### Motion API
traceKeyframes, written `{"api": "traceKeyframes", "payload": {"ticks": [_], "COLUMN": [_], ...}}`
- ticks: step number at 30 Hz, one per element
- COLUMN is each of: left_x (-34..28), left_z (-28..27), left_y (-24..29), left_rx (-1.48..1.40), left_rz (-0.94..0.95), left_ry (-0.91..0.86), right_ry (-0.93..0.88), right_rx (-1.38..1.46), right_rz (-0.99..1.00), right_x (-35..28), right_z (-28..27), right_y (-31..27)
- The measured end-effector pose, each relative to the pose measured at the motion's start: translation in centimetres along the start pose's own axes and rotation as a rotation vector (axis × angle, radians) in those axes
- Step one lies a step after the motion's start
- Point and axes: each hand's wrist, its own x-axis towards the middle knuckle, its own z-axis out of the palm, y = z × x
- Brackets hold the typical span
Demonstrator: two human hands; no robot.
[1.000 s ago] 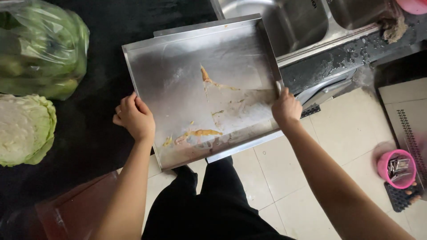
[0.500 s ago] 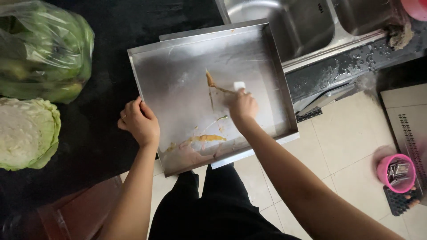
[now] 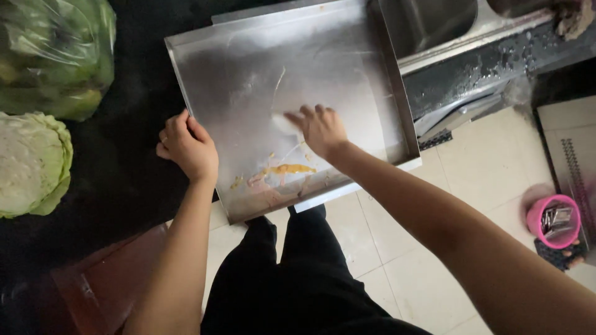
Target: Washing and rinsing a metal baking tray in a kitchen sink.
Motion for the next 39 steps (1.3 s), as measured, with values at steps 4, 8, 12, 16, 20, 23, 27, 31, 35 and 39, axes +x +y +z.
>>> {"api": "traceKeyframes", "payload": {"ticks": [4, 8, 12, 16, 20, 23, 27, 31, 35, 39], "left_x": [-0.1, 0.0, 0.1, 0.1, 0.1, 0.2, 0.3, 0.2, -0.1, 0.0], "left_z": [0.5, 0.0, 0.0, 0.0, 0.1, -0.1, 0.1, 0.4, 0.1, 0.6], "left_y": [-0.3, -0.1, -0.1, -0.1, -0.3, -0.2, -0.3, -0.4, -0.6, -0.9], "left_rx": [-0.012, -0.006, -0.003, 0.006, -0.002, 0.0, 0.017, 0.019, 0.02, 0.014], "left_rz": [0.02, -0.007, -0.009, -0.006, 0.001, 0.002, 0.007, 0.021, 0.016, 0.026], "left_ry": [0.019, -0.006, -0.014, -0.017, -0.023, -0.03, -0.032, -0.02, -0.032, -0.034], "right_ry": [0.032, 0.027, 0.013, 0.018, 0.182, 0.203, 0.306, 0.204, -0.007, -0.04], "right_rx": [-0.105, -0.079, 0.28, 0.419, 0.397, 0.291, 0.13, 0.173, 0.163, 0.26], "right_rz": [-0.115, -0.121, -0.012, 0.424, 0.624, 0.658, 0.658, 0.597, 0.424, 0.268], "right_x": [-6.3, -11.3, -13.6, -14.2, -14.5, -14.7, -14.2, -13.1, -11.0, -9.3], "right_z": [1.4, 0.6, 1.5, 2.9, 4.1, 5.5, 6.9, 9.6, 5.0, 4.1], "right_y": [-3.0, -4.9, -2.5, 4.8, 11.6, 14.1, 13.1, 8.9, -2.0, -10.2]}}
